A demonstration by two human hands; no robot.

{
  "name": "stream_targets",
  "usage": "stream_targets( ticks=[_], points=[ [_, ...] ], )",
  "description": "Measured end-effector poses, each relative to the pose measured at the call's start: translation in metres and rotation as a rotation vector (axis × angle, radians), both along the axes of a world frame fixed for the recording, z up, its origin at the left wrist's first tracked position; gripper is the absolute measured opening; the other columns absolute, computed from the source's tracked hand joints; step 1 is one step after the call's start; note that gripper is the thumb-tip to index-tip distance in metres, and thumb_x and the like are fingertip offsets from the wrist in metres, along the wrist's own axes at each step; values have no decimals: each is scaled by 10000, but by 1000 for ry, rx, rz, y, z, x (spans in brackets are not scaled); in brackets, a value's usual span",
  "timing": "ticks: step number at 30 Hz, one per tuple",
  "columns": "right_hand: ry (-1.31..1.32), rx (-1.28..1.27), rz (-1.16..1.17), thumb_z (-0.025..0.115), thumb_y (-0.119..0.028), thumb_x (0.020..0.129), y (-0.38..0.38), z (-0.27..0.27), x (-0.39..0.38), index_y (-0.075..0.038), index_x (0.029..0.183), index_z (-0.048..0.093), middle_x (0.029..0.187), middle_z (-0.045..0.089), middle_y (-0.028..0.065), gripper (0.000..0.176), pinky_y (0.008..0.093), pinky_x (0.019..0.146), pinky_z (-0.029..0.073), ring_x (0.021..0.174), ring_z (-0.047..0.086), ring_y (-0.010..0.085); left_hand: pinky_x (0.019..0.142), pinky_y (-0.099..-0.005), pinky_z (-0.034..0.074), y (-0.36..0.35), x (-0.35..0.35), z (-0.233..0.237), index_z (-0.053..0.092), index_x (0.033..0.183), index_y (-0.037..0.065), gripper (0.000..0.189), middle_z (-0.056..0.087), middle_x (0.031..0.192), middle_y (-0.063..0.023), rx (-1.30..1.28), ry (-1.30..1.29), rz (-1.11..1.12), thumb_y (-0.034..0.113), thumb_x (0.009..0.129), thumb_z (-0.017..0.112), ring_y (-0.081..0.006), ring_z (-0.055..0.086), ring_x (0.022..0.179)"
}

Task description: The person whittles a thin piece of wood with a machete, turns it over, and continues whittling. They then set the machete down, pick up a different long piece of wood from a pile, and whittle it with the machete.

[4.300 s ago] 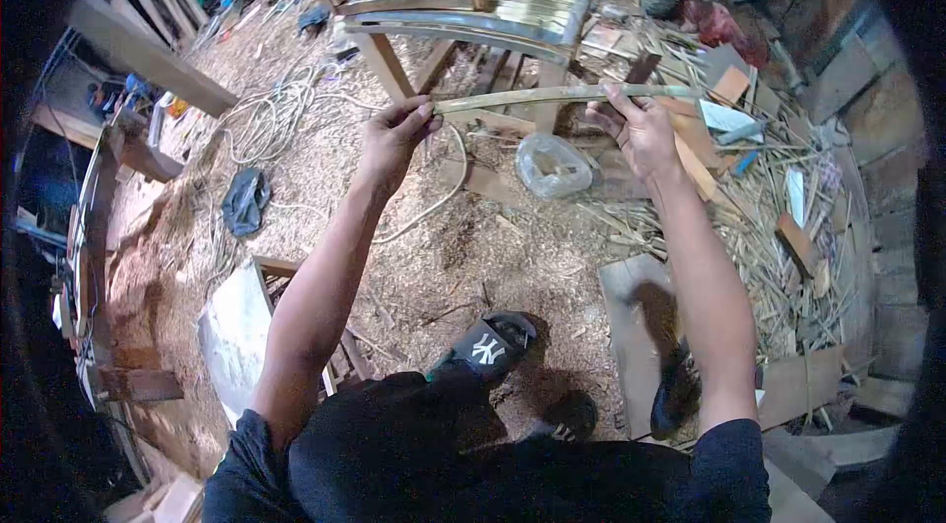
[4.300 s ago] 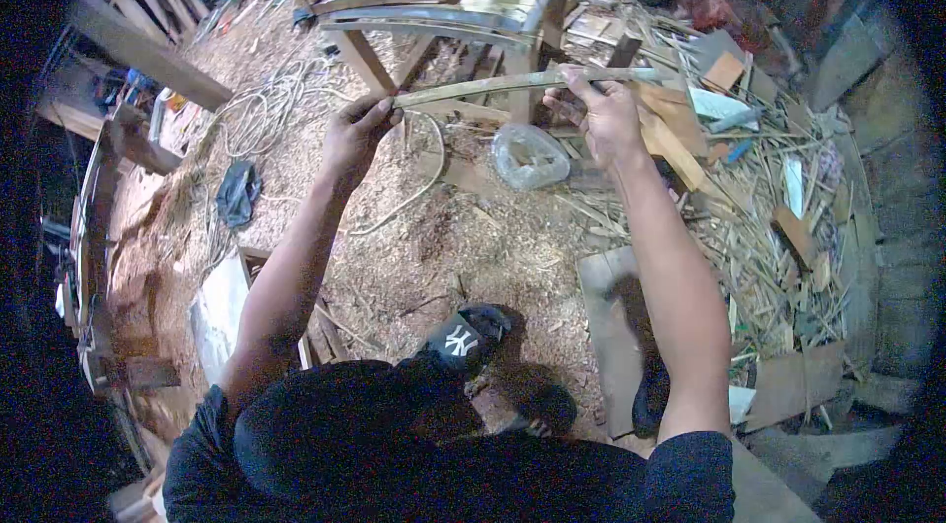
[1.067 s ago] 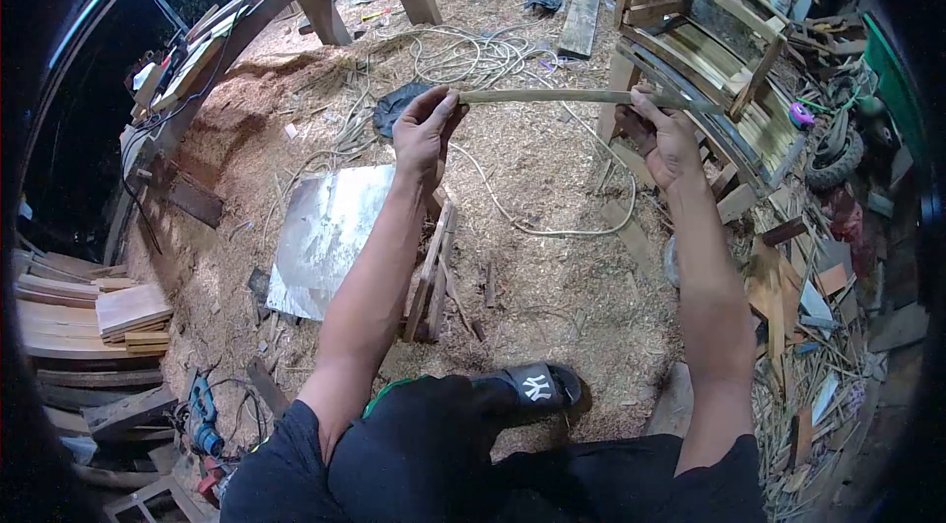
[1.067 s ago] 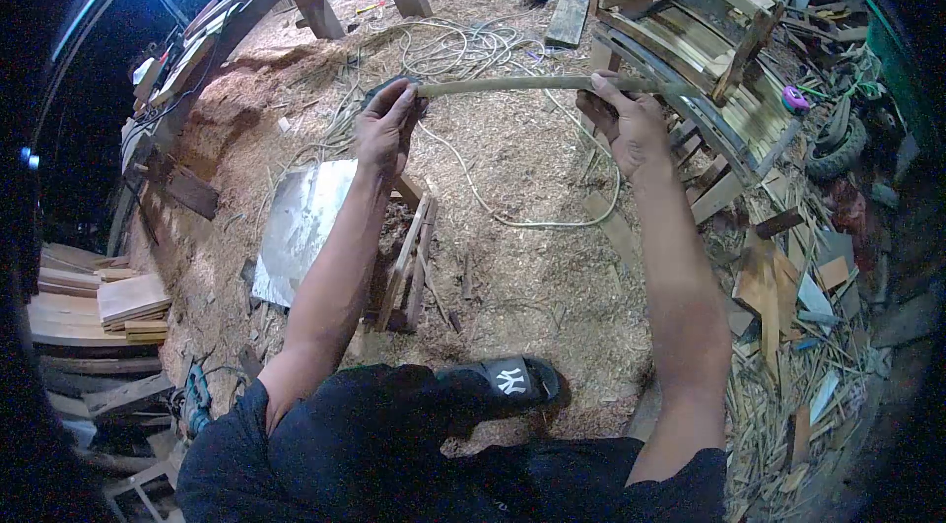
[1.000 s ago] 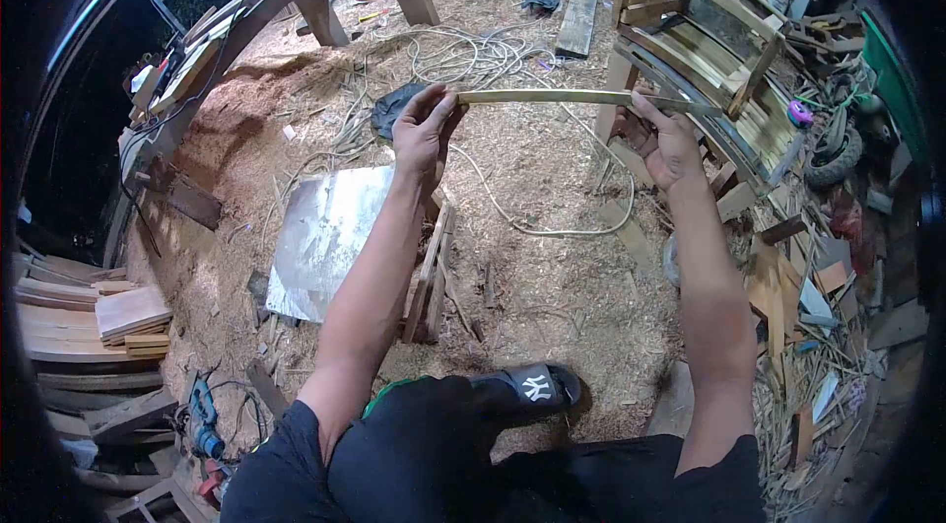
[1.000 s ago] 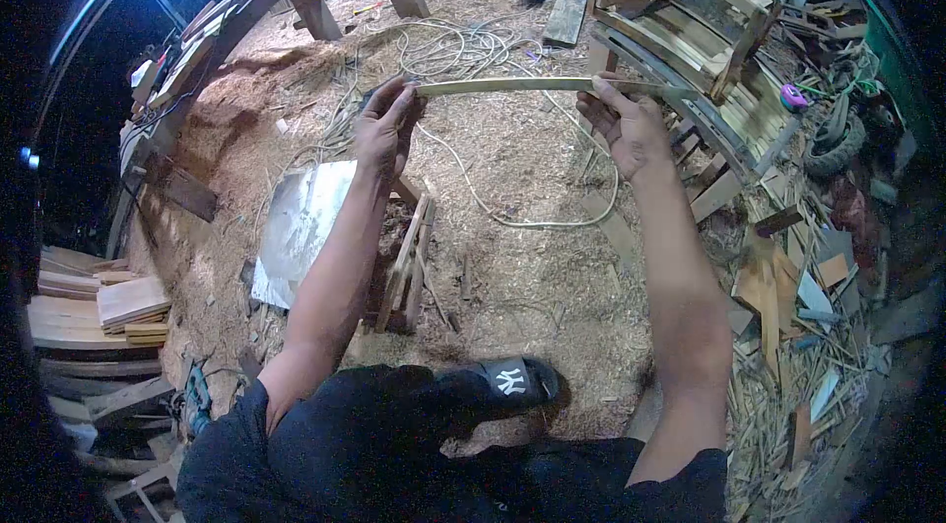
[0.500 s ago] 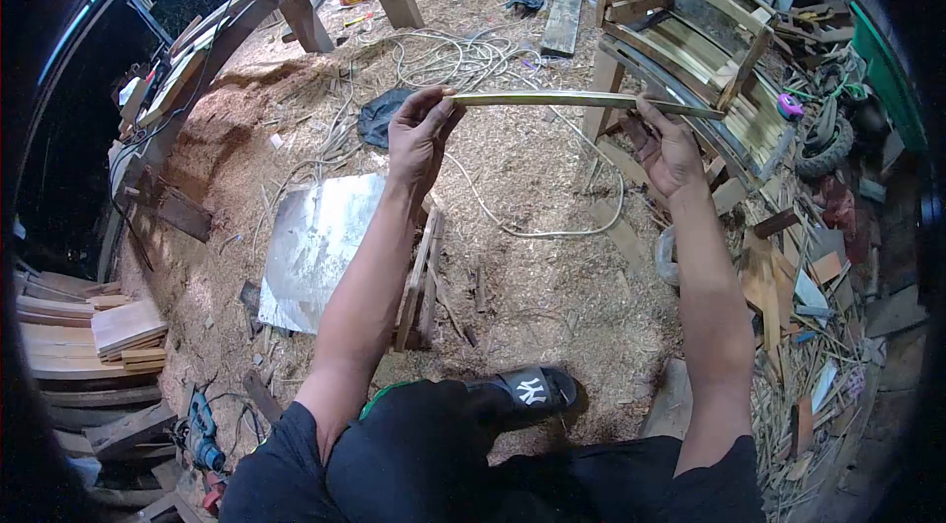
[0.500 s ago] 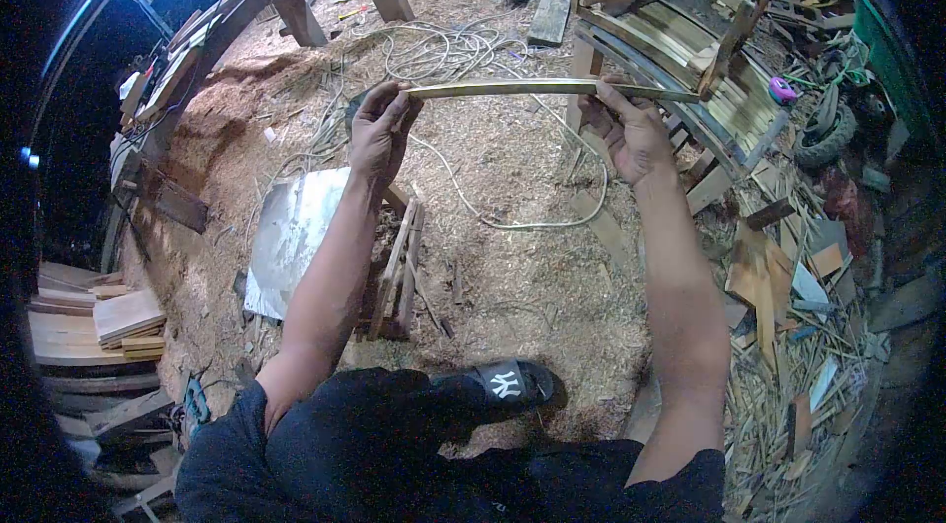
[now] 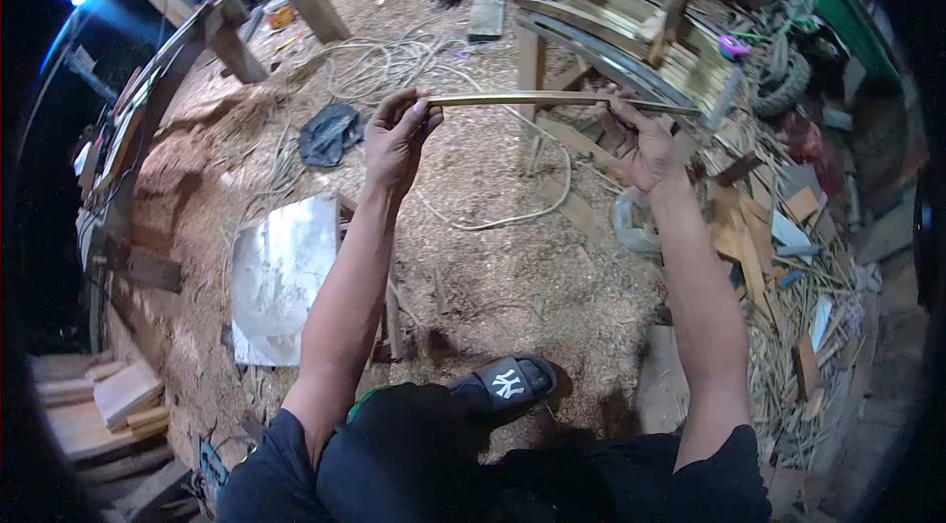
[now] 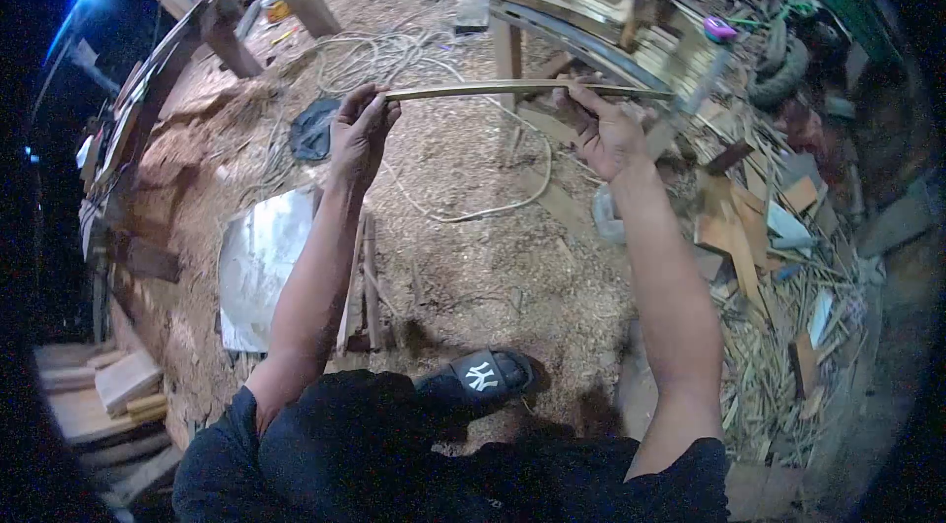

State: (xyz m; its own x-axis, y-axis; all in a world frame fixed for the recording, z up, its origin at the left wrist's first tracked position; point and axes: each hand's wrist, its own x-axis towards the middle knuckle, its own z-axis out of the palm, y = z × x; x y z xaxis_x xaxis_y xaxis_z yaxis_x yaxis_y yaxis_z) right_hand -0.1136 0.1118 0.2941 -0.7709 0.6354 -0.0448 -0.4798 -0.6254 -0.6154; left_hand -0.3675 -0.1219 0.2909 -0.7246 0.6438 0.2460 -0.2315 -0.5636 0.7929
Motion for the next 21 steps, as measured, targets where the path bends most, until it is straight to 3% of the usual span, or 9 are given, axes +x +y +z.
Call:
stream_targets(
  ticks=[2,6,8,12,18,21],
  points=[
    [-7,14,-59,666,13,867,6,-2,21,-2,971,636,961,687,109,109,297,796,619,864,698,211,821,-337,592,16,13,-1,583,1155,9,267,658,1082,-132,-25,14,-47,15,898,652,-235,680,931],
    [-74,-1,-181,690,-9,856,12,1,68,-21,955,640,974,692,105,112,300,768,619,862,699,205,818,-364,595,52,42,-7,540,1204,-12,349,650,1047,-136,-53,-7,-138,30,885,674,-238,681,892],
    [-205,54,-269,713,-34,849,15,2,89,-26,938,638,930,687,87,116,290,726,614,817,695,189,798,-370,595,70,56,-11,551,1189,-15,334,653,1034,-132,-74,-34,-189,30,883,676,-231,678,885],
    [-220,76,-400,720,-53,853,14,-6,132,-65,882,605,866,660,56,119,268,657,591,721,664,167,768,-361,601,103,82,-23,566,1152,-24,285,660,1010,-127,-115,10,-276,18,888,664,-223,677,870],
    [-276,114,-438,689,-37,870,-5,-5,206,-63,909,602,893,665,64,99,287,722,571,765,659,167,783,-345,585,132,132,-28,538,1188,-25,294,665,994,-125,-210,101,-382,13,909,623,-229,675,877],
    [-333,153,-580,696,-42,863,-22,-14,240,-45,970,625,888,670,60,128,270,710,563,756,665,164,798,-352,593,138,163,-26,511,1261,-31,386,662,1002,-137,-286,175,-464,40,905,643,-232,680,847]
  ],
)
